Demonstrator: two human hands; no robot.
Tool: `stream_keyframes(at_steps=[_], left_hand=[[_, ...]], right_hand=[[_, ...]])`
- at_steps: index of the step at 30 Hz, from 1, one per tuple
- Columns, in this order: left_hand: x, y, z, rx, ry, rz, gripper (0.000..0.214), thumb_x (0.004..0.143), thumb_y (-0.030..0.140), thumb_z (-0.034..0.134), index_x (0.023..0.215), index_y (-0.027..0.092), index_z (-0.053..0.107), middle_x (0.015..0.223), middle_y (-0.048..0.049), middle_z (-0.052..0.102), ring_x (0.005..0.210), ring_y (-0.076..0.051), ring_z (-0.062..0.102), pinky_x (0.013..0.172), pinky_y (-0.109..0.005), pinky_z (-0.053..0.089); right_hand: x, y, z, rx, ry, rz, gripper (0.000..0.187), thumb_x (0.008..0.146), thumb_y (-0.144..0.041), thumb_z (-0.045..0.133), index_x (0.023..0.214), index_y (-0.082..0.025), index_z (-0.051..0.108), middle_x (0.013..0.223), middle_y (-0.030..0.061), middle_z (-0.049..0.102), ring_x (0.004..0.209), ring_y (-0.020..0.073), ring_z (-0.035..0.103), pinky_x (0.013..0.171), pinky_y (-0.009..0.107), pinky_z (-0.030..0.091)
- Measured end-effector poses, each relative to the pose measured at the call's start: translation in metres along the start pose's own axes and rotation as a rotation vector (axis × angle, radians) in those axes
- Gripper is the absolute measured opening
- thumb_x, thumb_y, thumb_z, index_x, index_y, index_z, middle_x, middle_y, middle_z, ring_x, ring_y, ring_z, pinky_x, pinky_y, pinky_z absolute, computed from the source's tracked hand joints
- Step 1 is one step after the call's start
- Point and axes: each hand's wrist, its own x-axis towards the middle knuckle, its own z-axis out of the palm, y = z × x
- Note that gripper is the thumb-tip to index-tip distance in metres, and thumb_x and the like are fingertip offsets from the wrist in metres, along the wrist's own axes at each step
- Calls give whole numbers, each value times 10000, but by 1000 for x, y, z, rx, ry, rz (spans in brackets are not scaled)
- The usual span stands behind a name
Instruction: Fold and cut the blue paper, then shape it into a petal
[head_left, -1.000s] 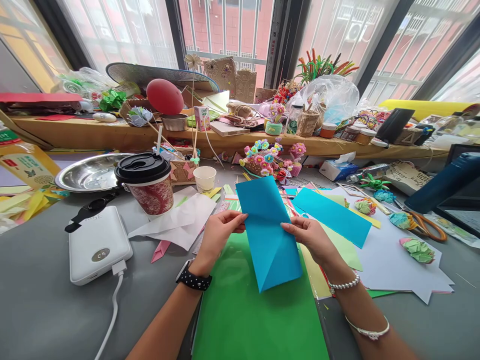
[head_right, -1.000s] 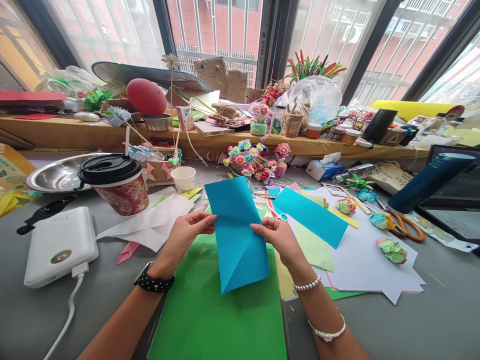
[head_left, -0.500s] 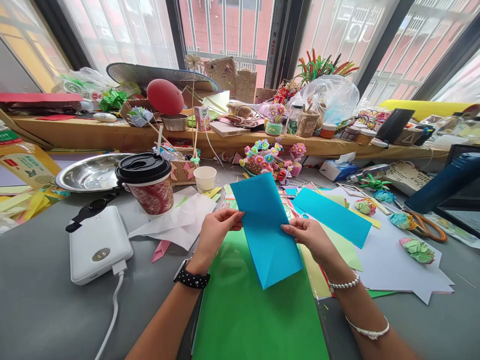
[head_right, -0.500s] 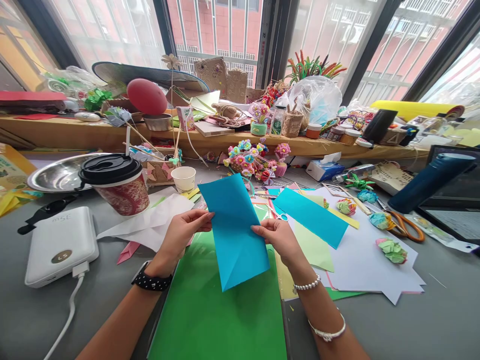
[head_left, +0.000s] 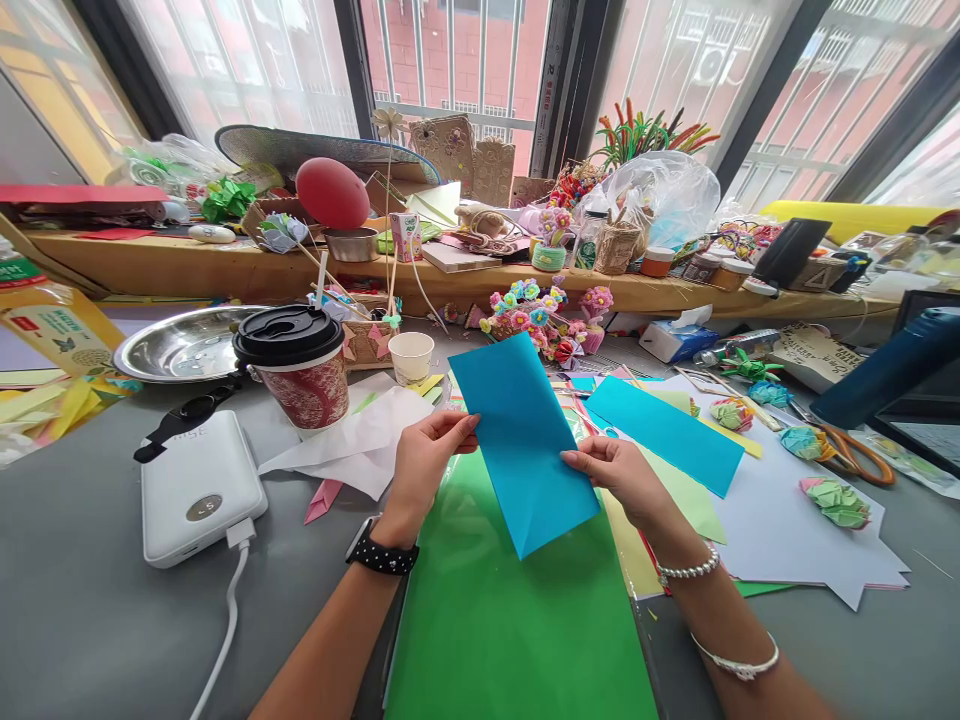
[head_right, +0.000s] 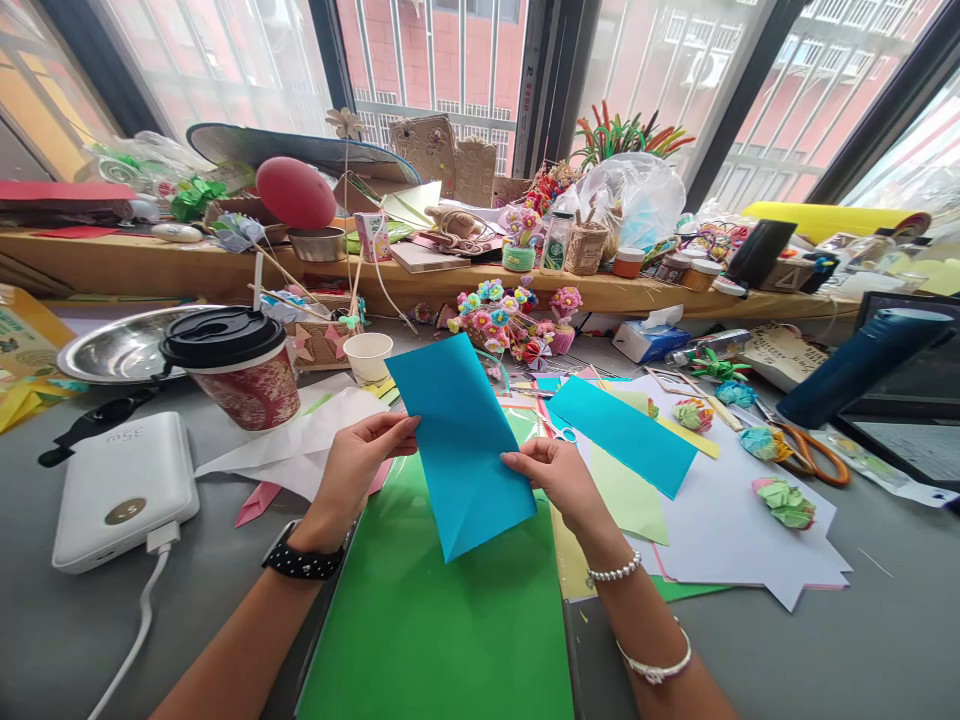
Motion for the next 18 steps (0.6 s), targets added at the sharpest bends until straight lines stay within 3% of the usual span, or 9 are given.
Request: stream_keyframes(at_steps=[7, 15, 18], left_hand=[[1, 3, 0, 4, 86, 3, 305, 550, 372, 721, 709, 120, 658, 572, -2, 615, 556, -133, 586, 594, -262, 511], [1, 2, 0, -49, 104, 8, 286, 542, 361, 730, 684, 124, 655, 581, 8, 625, 548, -117, 586, 593, -248, 510], [2, 3, -1, -48, 129, 20, 285, 546, 348, 731, 704, 123, 655, 574, 10, 624, 555, -117, 588, 593, -241, 512]], right_hand=[[-1, -1, 0, -37, -53, 17, 274, 561, -418, 689, 598, -173, 574, 571, -27, 509, 543, 109, 443, 510, 237, 343], [-1, 0, 0, -40, -4, -16, 298, 551, -369, 712, 498, -172, 495, 444, -74, 380, 439, 67, 324, 428, 216, 244], [-2, 0, 0, -22, -58, -14, 255, 577, -378, 700, 572, -170, 552, 510, -53, 468, 488, 83, 417, 465, 217, 324]])
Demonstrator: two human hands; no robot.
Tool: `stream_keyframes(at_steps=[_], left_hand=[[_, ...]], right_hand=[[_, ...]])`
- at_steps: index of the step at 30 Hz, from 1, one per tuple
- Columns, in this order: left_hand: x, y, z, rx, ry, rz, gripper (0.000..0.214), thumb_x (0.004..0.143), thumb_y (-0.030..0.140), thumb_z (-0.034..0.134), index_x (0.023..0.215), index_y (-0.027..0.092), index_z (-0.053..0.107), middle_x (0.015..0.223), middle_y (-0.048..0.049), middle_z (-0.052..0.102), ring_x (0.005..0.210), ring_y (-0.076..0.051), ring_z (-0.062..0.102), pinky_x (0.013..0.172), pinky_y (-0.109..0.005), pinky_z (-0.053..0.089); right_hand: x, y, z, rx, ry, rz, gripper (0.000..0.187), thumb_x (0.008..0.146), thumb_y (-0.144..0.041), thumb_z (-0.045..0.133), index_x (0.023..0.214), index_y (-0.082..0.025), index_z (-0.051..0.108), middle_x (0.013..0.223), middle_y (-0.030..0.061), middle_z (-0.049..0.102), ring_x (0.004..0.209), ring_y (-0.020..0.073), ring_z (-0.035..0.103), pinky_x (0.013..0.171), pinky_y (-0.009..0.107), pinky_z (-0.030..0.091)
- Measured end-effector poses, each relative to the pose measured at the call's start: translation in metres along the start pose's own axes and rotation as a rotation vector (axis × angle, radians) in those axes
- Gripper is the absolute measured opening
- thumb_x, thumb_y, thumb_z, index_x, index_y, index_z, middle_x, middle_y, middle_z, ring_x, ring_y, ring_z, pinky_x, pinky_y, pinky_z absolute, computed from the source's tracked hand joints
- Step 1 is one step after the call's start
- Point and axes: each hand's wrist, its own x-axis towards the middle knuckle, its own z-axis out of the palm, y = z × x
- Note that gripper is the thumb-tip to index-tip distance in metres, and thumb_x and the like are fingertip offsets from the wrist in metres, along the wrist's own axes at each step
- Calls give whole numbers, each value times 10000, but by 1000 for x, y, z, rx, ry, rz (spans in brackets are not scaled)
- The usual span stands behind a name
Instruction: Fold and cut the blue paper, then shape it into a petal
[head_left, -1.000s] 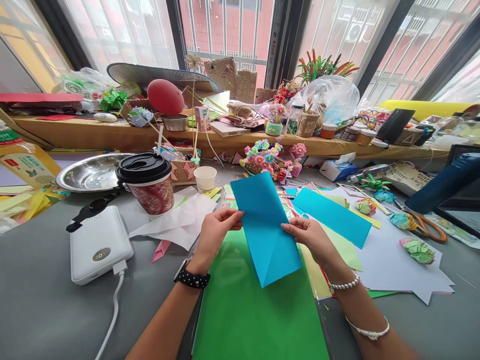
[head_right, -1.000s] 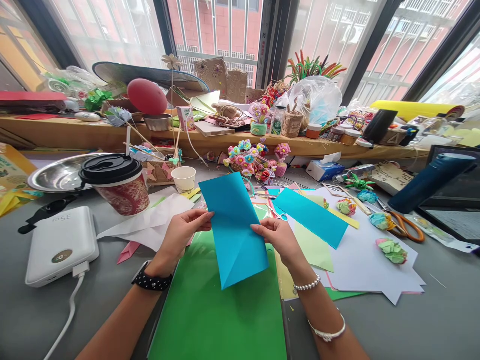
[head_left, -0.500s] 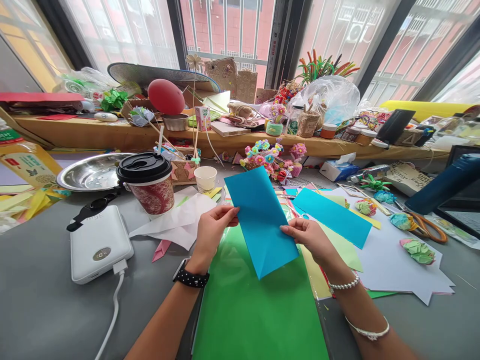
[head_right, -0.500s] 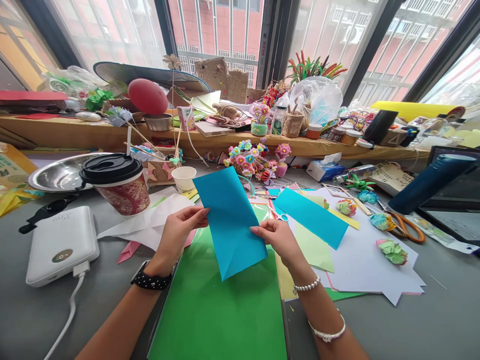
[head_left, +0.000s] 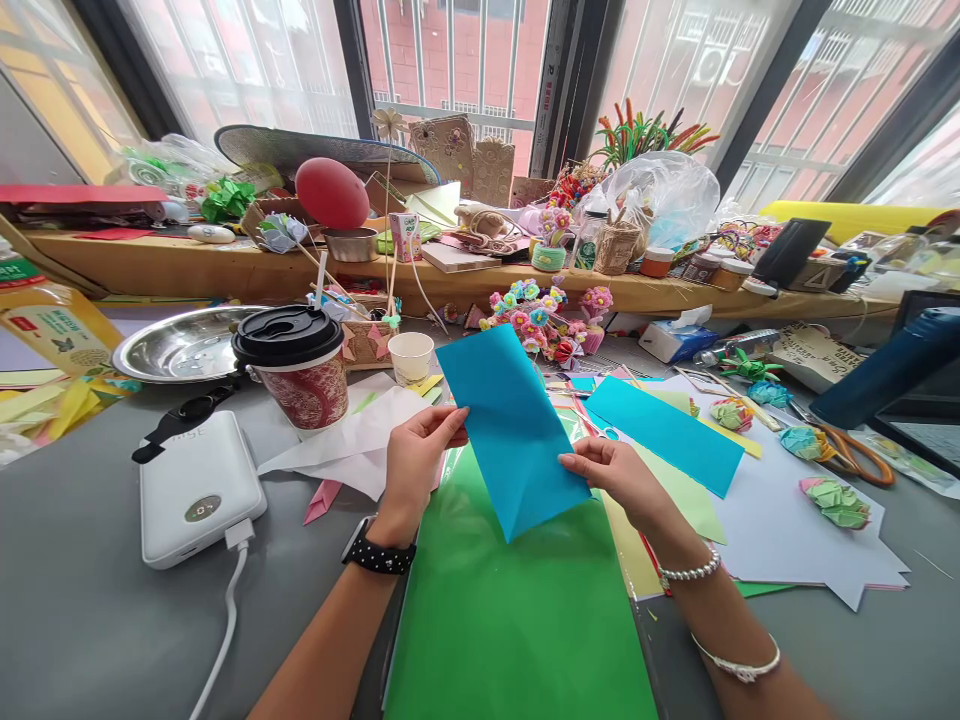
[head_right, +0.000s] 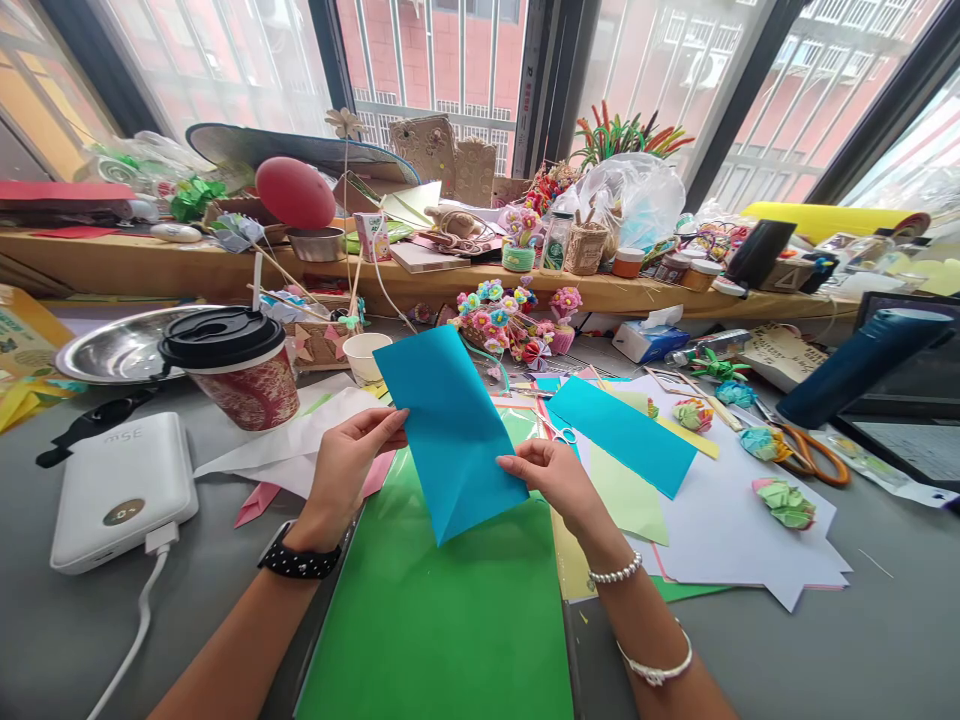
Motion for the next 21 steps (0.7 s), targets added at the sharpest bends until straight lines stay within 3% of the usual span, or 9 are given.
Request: stream_keyframes(at_steps=[3, 6, 10, 13, 17, 21], left_hand=[[1, 1, -1, -6, 36, 16, 282, 550, 331, 733, 724, 123, 655, 567, 11, 627, 559, -123, 594, 592, -243, 515], [2, 0, -2, -17, 43, 13, 277, 551, 324, 733, 719, 119, 653, 564, 10, 629, 551, -126, 596, 591, -249, 517], [2, 0, -3, -10, 32, 7, 272, 557, 324, 729, 719, 122, 648, 560, 19, 622, 547, -116, 589, 590, -239, 510], [1, 2, -2, 27, -77, -53, 253, 562, 313, 728, 706, 119, 653, 564, 15, 624, 542, -108, 577, 585, -231, 503], [-5, 5, 3, 153, -319, -165, 230, 563, 316, 725, 653, 115, 659, 548, 3, 627, 529, -104, 569, 548, -211, 484], [-12, 4, 10, 263, -566, -281, 230, 572, 335, 717, 599, 125, 627, 512, 13, 607, 503, -89, 556, 527, -196, 465]], right_hand=[[0, 0, 0, 8, -38, 13, 273, 577, -390, 698, 552, -172, 536, 527, -43, 497, 521, 107, 495, 528, 245, 408], [1, 1, 0, -2, 5, 35, 339, 567, -398, 703, 489, -178, 459, 467, -59, 453, 460, 104, 498, 512, 255, 424], [0, 1, -1, -9, -2, 20, 310, 583, -412, 695, 531, -168, 511, 503, -46, 485, 501, 108, 510, 523, 249, 431], [0, 0, -4, -5, -3, -14, 286, 637, -443, 650, 621, -163, 596, 583, -22, 538, 584, 115, 516, 566, 242, 432], [1, 1, -6, 83, 12, -16, 345, 705, -486, 575, 793, -159, 638, 759, 28, 609, 721, 144, 552, 660, 262, 450], [1, 3, -7, 189, 51, -32, 287, 702, -455, 600, 795, -185, 620, 723, 7, 614, 652, 134, 558, 579, 250, 463]])
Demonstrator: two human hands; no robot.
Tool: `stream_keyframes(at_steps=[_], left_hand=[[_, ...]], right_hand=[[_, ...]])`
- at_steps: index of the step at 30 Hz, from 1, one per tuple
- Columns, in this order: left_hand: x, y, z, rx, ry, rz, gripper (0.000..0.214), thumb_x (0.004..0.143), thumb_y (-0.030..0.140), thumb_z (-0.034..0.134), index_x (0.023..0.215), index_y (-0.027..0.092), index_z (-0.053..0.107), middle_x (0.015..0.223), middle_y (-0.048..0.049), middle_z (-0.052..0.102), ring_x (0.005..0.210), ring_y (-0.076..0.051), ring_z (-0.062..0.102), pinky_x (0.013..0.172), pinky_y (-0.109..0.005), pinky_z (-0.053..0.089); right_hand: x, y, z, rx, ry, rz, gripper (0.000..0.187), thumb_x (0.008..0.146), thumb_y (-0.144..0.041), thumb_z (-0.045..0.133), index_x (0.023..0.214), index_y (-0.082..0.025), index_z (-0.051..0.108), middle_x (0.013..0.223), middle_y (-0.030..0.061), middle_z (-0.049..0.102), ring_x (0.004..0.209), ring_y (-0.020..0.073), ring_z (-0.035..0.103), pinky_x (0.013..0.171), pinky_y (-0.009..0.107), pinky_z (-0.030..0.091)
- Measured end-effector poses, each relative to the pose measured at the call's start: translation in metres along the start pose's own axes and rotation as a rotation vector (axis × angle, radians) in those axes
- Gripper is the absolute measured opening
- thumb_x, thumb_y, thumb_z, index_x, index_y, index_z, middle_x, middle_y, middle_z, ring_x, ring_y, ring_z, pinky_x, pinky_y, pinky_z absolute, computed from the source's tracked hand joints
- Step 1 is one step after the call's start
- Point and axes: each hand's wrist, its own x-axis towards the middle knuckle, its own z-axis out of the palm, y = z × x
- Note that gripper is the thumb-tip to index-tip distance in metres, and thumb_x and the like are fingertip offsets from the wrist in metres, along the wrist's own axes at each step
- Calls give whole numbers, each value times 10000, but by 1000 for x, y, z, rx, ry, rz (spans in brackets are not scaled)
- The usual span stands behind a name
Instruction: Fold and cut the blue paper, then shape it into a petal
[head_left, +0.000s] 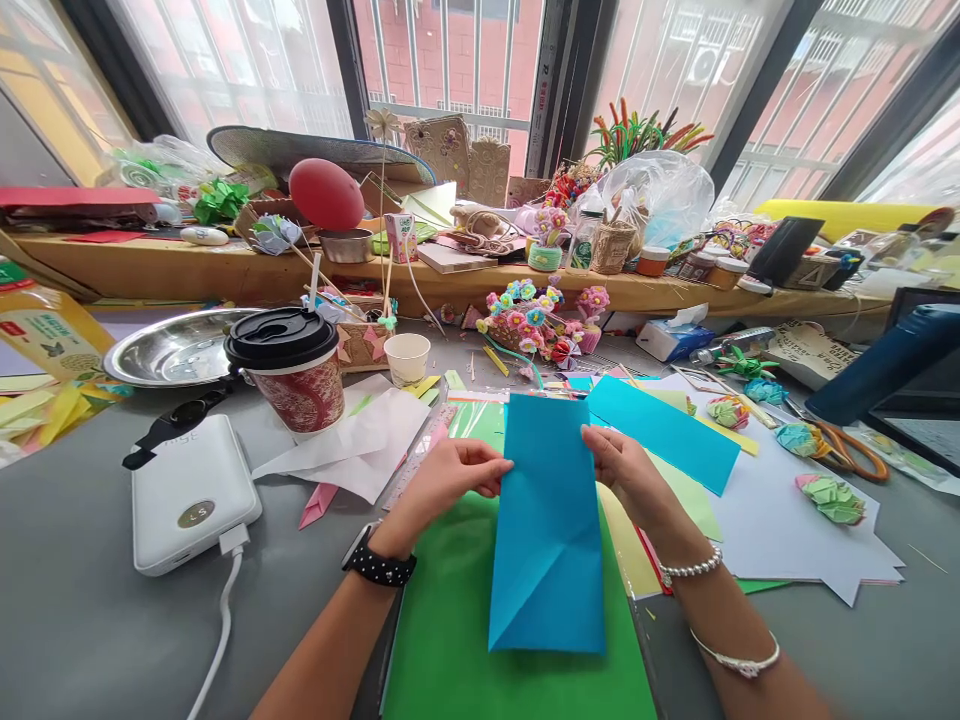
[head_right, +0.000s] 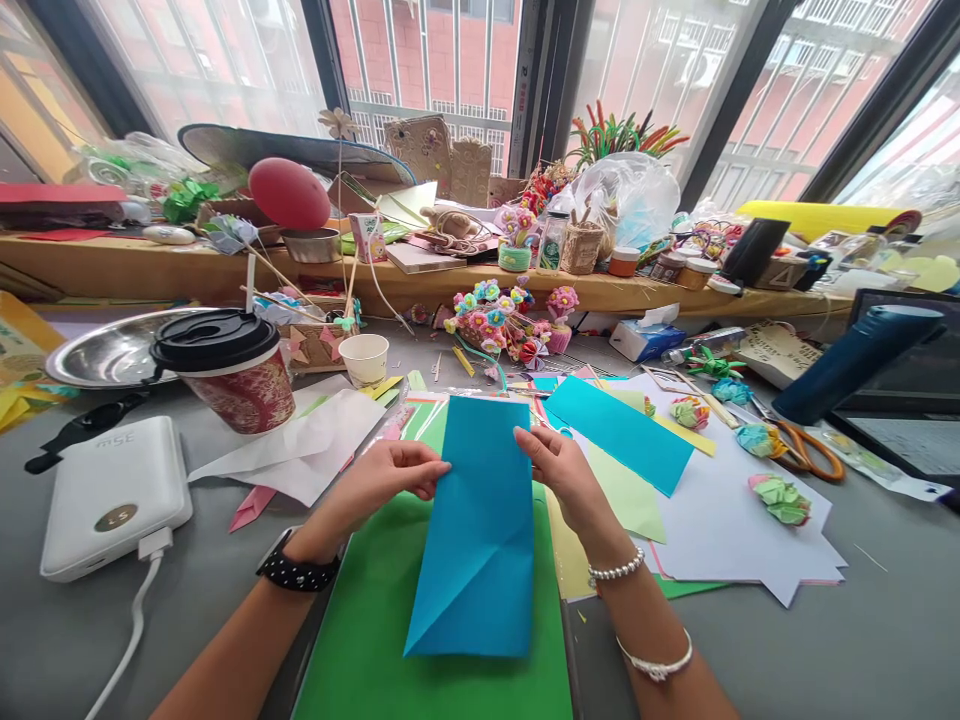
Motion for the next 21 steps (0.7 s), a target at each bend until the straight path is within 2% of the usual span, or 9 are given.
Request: stream_keyframes(at_steps=[3, 7, 11, 16, 21], left_hand=[[0, -3, 4, 13, -108, -34, 233, 581, 335, 709, 582, 133, 592, 503, 25, 592, 496, -82, 553, 524, -194, 458], [1, -6, 4, 17, -164, -59, 230, 601, 328, 695, 595, 133, 572, 522, 24, 595, 504, -77, 560, 532, -193, 454], [0, -5, 3, 18, -172, -32, 223, 617, 324, 685, 602, 135, 569, 536, 24, 590, 514, -77, 554, 545, -198, 452], [-1, -3, 3, 24, -179, 4, 222, 623, 329, 678, 598, 139, 564, 539, 26, 578, 531, -84, 551, 561, -208, 453], [-1, -4, 4, 27, -180, 2, 224, 618, 338, 679, 609, 142, 571, 546, 24, 584, 535, -89, 555, 565, -216, 458]], right_hand=[[-2, -1, 2, 79, -19, 7, 240, 649, -373, 679, 801, -196, 622, 771, 11, 653, 690, 170, 599, 611, 283, 495], [-4, -3, 3, 134, 8, -6, 289, 620, -322, 712, 863, -186, 633, 872, 39, 682, 785, 222, 627, 702, 337, 514], [-6, -5, 5, 197, -28, 6, 294, 638, -297, 704, 899, -191, 618, 914, 42, 682, 829, 231, 631, 727, 343, 518], [-9, -8, 9, 257, -152, 130, 332, 662, -290, 685, 961, -190, 583, 971, 61, 667, 869, 243, 625, 741, 363, 516], [-9, -7, 10, 263, -116, 125, 377, 639, -261, 705, 981, -185, 567, 985, 65, 662, 885, 246, 621, 759, 368, 515]])
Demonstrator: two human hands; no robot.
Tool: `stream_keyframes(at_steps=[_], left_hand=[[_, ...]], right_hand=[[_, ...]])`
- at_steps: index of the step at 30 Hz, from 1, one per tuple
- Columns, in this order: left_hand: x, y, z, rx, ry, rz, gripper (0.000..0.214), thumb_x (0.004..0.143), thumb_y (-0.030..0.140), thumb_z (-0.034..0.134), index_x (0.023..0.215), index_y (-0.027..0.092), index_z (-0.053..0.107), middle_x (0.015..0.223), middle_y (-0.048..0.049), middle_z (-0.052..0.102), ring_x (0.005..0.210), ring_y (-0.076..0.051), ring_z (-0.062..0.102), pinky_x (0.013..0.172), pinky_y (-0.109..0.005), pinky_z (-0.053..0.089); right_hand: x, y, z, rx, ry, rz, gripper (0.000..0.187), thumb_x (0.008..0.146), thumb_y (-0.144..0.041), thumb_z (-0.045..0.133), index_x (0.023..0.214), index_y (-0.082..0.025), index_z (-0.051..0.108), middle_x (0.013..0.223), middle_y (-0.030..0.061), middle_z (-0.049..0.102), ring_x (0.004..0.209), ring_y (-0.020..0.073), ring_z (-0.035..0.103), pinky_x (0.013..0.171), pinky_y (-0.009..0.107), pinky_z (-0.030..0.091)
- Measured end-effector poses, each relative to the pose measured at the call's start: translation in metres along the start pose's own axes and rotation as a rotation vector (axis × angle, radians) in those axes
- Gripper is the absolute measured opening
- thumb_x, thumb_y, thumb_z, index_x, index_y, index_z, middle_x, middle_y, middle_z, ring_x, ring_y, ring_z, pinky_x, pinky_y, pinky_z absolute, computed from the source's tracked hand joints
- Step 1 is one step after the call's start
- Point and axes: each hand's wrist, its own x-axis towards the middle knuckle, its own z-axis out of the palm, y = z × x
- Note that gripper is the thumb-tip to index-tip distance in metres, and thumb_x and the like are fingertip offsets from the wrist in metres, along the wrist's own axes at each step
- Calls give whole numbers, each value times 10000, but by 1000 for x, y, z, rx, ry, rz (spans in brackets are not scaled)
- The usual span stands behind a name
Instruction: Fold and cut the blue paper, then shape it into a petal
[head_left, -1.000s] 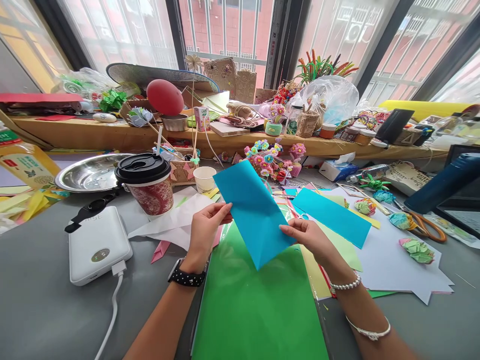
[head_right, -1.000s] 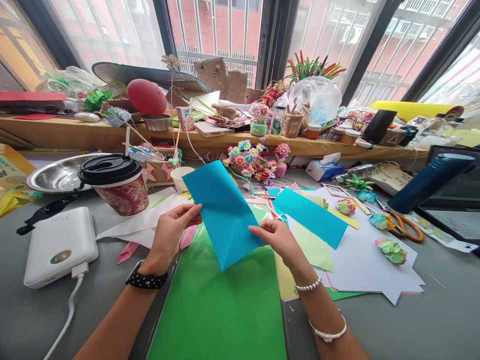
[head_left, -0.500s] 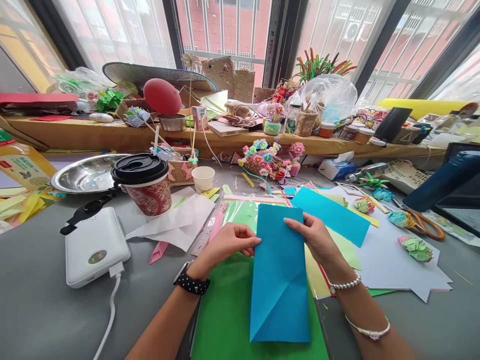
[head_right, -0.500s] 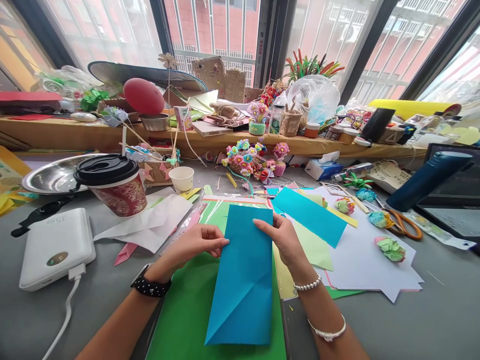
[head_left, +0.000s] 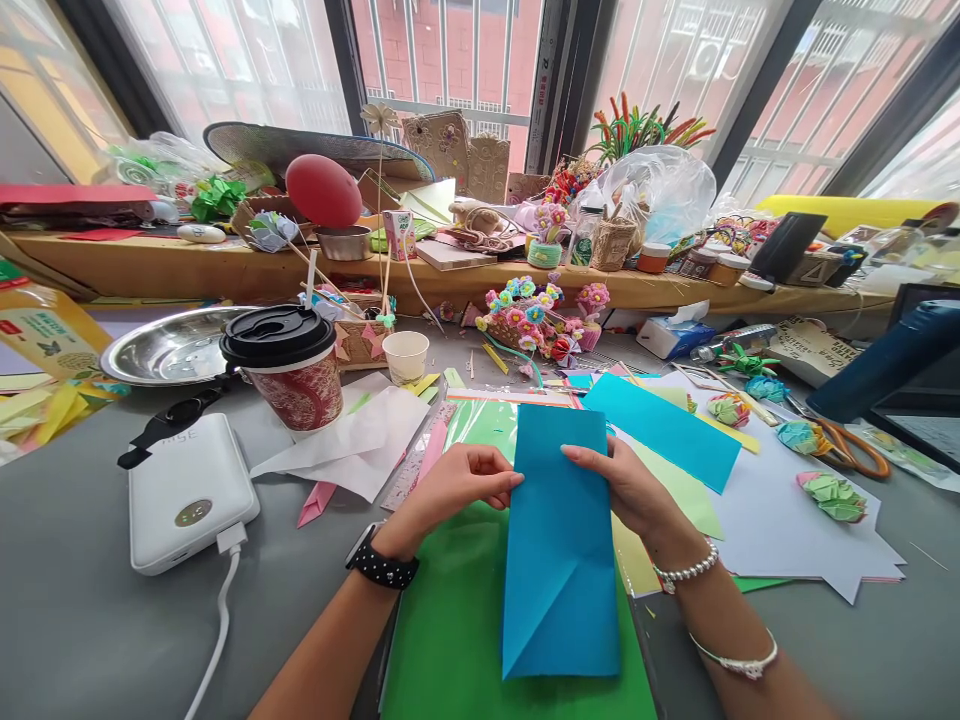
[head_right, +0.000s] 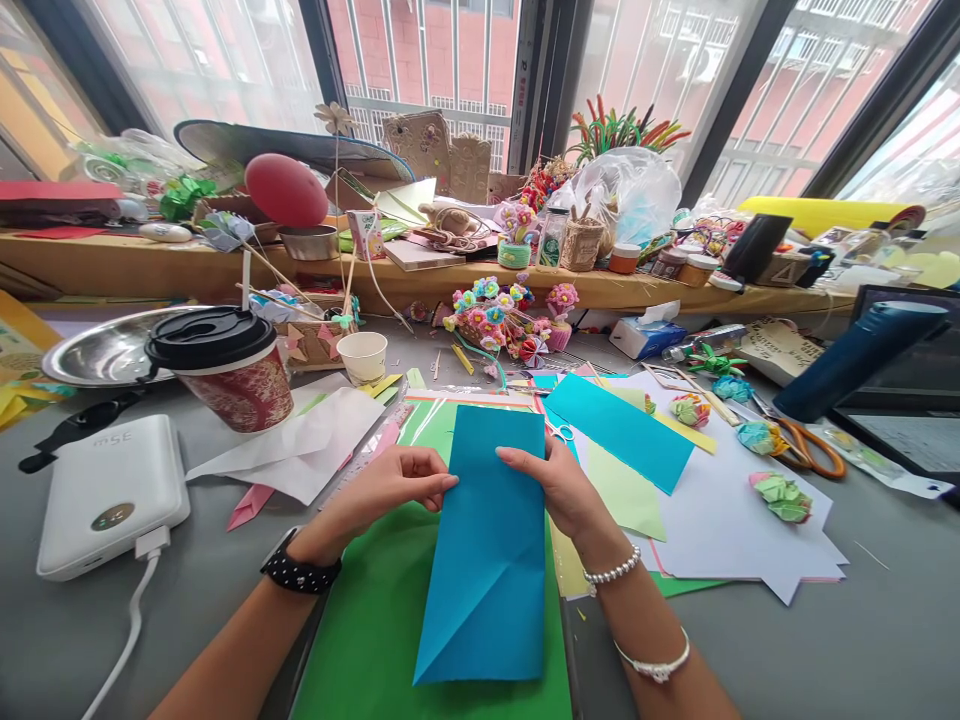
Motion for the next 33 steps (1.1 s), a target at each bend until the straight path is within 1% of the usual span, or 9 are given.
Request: stream_keyframes(at_steps=[8, 12, 14, 17, 20, 23, 26, 33], left_hand=[[1, -3, 0, -7, -23, -35, 234, 623, 341, 677, 614, 139, 560, 548, 20, 588, 530, -87, 560, 572, -220, 463], [1, -2, 0, 9, -41, -42, 236, 626, 337, 673, 627, 140, 544, 569, 20, 578, 547, -93, 563, 574, -222, 461], [1, -1, 1, -7, -22, -17, 235, 624, 339, 672, 633, 143, 544, 583, 31, 554, 561, -92, 551, 577, -220, 462], [1, 3, 3, -51, 72, 39, 238, 624, 354, 668, 649, 143, 561, 619, 32, 532, 599, -96, 531, 581, -213, 459], [0, 6, 4, -85, 166, 81, 242, 625, 368, 663, 655, 141, 585, 642, 20, 554, 641, -115, 528, 598, -222, 455], [0, 5, 2, -99, 220, 106, 223, 646, 363, 649, 659, 143, 617, 656, 13, 587, 664, -129, 538, 639, -237, 452], [0, 2, 0, -125, 241, 106, 200, 652, 345, 652, 652, 146, 633, 653, 16, 601, 663, -130, 546, 654, -238, 453], [1, 1, 0, -147, 215, 92, 200, 678, 337, 637, 648, 140, 639, 645, 10, 603, 672, -129, 554, 683, -246, 464]], right_hand=[[-2, 0, 4, -77, 136, -83, 396, 603, -273, 728, 959, -200, 569, 973, 44, 668, 876, 253, 624, 711, 359, 543], [-4, 1, 6, -119, 162, -113, 409, 594, -294, 731, 955, -196, 564, 973, 51, 667, 871, 260, 625, 700, 364, 545], [-5, 2, 7, -134, 154, -121, 428, 592, -305, 729, 969, -192, 561, 964, 56, 669, 864, 265, 626, 712, 377, 540], [-6, 4, 8, -165, 122, -132, 433, 597, -320, 721, 980, -191, 564, 953, 62, 670, 865, 275, 623, 721, 395, 533], [-7, 7, 11, -232, 97, -142, 389, 605, -336, 710, 947, -196, 587, 939, 64, 673, 864, 280, 622, 716, 397, 527], [-8, 9, 14, -293, 86, -146, 372, 615, -353, 698, 942, -205, 599, 949, 61, 671, 865, 278, 620, 716, 389, 521], [-8, 10, 16, -322, 86, -141, 370, 611, -364, 697, 933, -204, 606, 951, 61, 669, 853, 275, 622, 697, 379, 523], [-7, 10, 15, -327, 68, -145, 356, 633, -347, 688, 948, -209, 596, 960, 53, 660, 855, 260, 619, 694, 365, 527]])
